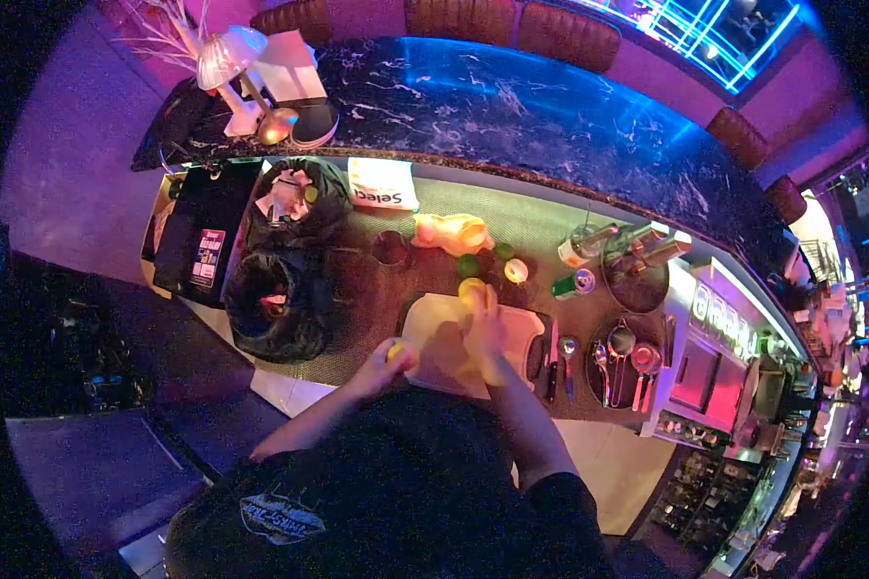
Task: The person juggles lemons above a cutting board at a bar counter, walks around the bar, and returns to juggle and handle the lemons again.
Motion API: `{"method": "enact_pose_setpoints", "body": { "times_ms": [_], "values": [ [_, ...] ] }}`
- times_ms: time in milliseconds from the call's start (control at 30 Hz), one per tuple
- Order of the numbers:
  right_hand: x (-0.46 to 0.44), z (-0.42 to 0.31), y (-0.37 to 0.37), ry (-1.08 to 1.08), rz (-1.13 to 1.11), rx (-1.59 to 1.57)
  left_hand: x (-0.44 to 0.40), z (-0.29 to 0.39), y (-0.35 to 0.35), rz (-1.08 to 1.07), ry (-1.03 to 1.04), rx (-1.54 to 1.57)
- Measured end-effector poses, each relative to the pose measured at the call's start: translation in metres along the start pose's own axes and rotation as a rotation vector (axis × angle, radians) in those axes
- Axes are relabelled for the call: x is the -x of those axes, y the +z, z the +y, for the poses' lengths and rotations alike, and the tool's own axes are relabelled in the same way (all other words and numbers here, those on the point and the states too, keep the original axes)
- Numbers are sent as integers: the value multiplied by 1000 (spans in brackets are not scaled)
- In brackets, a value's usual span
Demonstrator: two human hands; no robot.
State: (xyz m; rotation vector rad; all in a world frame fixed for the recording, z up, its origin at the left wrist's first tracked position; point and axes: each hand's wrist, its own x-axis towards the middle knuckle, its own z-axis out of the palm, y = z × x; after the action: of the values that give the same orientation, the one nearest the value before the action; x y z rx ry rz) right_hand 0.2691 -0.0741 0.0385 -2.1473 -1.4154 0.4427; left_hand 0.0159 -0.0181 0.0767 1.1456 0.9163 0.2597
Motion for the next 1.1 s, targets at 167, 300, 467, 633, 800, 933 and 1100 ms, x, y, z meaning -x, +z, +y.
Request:
{"method": "enact_pose_setpoints", "body": {
  "times_ms": [167, 300, 467, 633, 800, 933, 1100],
  "values": [
    [-10, 64, 19, 184, 206, -224, -6, -21, -33, 397, 400, -896],
    [-10, 47, -42, 146, 122, 14, -16, -27, -51, 494, 338, -1067],
    [-40, 75, -61, 25, 250, 206, -19, -8, -43, 443, 245, -919],
    [-82, 65, -81, 38, -66, 264, -53, -85, -68, 206, -296, -494],
    [-107, 89, -55, -38, -103, 250, -17, -13, -37, -24, -506, 475],
    [-89, 116, -31, 66, 283, -15, -17, -23, -42, -27, -537, 689],
    [-30, 138, -34, 1043, 16, -1921, -33, -54, -43, -24, -578, 547]
  ]
}}
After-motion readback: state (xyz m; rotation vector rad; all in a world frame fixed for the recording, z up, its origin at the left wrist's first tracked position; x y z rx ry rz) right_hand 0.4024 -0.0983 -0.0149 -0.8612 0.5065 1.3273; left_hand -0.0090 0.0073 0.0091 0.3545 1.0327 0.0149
